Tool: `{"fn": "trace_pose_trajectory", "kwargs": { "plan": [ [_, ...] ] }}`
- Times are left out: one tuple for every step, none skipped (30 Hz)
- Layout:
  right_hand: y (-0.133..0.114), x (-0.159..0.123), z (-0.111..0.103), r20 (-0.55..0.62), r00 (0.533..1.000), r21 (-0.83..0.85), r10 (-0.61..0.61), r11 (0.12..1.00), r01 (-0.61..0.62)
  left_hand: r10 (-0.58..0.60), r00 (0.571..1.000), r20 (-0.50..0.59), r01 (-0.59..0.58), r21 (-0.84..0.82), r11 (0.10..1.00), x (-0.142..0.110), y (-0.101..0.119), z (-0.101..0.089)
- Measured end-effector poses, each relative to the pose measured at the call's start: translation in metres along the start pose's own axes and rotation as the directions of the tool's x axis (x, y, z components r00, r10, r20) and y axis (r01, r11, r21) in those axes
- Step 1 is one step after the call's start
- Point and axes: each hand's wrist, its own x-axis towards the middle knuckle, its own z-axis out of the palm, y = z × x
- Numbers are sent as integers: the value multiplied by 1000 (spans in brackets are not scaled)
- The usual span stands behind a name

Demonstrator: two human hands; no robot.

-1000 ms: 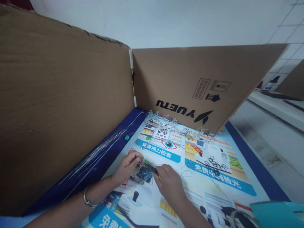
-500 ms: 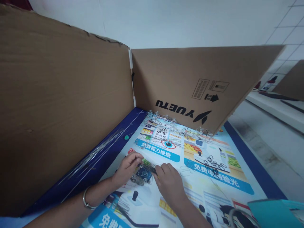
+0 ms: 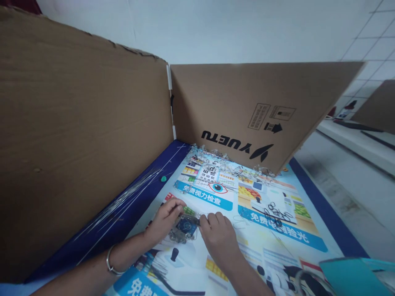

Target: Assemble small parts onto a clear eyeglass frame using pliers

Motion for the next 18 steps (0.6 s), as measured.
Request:
{"fn": "trace_pose_trajectory", "kwargs": {
  "plan": [
    [0,0,0,2,1000,-20,-9,1000,9,-9,1000,-7,9,0,1000,0,0,0],
    [0,-1,0,8,1000,-40,-19,999,19,-21,1000,-13,21,-3,1000,0,0,1],
    [0,-1,0,15,1000,-57,-28,998,29,-34,999,-22,34,-10,999,0,0,1],
    [0,-2,0,20,999,-70,-36,997,37,-46,998,-30,46,-20,999,-1,-1,1],
    [0,-2,1,23,999,-77,-41,996,43,-57,998,-38,55,-32,998,-1,-1,1],
    [0,-2,1,21,999,-78,-45,996,46,-65,997,-45,63,-46,997,-1,-1,2],
    [0,-3,1,17,999,-73,-45,996,46,-73,996,-51,70,-61,996,-1,-1,2],
    [0,-3,2,11,999,-65,-44,997,44,-81,995,-55,77,-73,994,-1,-1,2],
    [0,-3,2,7,999,-55,-42,998,42,-89,994,-58,84,-83,993,-1,-1,2],
    [0,-2,2,6,999,-47,-38,998,38,-97,994,-59,92,-91,992,-1,-1,2],
    [0,-2,1,7,999,-41,-34,999,34,-106,993,-60,100,-98,990,-1,0,2],
    [0,-1,1,10,999,-35,-31,999,31,-113,992,-61,107,-103,989,0,0,2],
    [0,-1,1,16,1000,-29,-26,999,27,-118,991,-63,111,-108,988,0,1,3],
    [0,0,1,23,1000,-18,-20,1000,21,-121,990,-65,114,-113,987,0,1,3],
    [0,0,2,30,999,1,-12,1000,12,-124,990,-66,116,-117,986,0,2,3],
    [0,0,3,35,999,27,0,1000,-1,-129,989,-67,120,-121,985,0,2,3],
    [0,0,4,37,999,56,13,998,-15,-132,989,-66,124,-125,984,0,2,3],
    [0,-1,6,35,999,85,29,996,-32,-136,989,-64,127,-128,984,0,2,3]
  ]
}}
